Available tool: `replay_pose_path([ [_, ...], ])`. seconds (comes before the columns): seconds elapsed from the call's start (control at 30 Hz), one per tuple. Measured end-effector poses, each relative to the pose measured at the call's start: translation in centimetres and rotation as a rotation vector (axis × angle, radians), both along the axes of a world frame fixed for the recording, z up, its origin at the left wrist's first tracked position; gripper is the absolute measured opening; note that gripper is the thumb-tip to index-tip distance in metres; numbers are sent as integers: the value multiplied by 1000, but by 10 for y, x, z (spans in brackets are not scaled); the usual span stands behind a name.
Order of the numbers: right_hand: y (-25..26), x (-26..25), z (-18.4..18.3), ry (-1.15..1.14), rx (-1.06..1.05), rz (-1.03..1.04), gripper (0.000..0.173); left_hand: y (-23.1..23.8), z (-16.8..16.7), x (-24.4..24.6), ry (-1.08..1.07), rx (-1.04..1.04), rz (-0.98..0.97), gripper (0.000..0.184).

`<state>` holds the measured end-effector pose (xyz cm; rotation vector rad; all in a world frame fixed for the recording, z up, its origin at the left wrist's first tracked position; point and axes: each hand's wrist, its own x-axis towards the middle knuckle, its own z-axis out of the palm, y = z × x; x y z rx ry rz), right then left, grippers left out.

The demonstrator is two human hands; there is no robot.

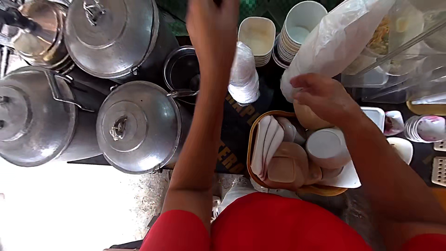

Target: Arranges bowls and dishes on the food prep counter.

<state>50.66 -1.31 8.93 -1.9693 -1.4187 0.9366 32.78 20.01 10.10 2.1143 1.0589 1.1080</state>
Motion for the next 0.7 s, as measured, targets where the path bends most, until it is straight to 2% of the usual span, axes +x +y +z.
replay_pose_path([
  [0.03, -21, 3, 2, -35, 16, -11, 35, -49, 11, -13, 94, -112, -43, 28],
  [0.07, -43, 4, 3, -73, 38, -18, 33, -91, 8, -26, 167, -198, -105, 34],
  [0.17, -95, -10, 1, -83, 41, 3, 24, -176, -44, -67, 289, -293, -307, 52],
  [0.2, -103, -19, -3, -32, -43, 47, 27, -195, -62, -77, 320, -332, -345, 68],
  [0.23, -106, -29, -10, 5, -148, 106, 38, -211, -77, -86, 345, -363, -368, 82],
  [0.3, -103, -48, -34, -14, -313, 231, 71, -231, -98, -97, 344, -437, -385, 91],
  [0.37, -93, -58, -55, -99, -403, 301, 90, -242, -106, -99, 319, -552, -365, 88],
  [0.53, -74, -56, -58, -164, -474, 341, 96, -247, -98, -96, 363, -555, -339, 79],
  [0.63, -70, -45, -62, -176, -483, 351, 107, -247, -94, -95, 376, -547, -334, 77],
  [0.7, -68, -41, -66, -183, -505, 371, 105, -248, -93, -95, 388, -553, -324, 77],
])
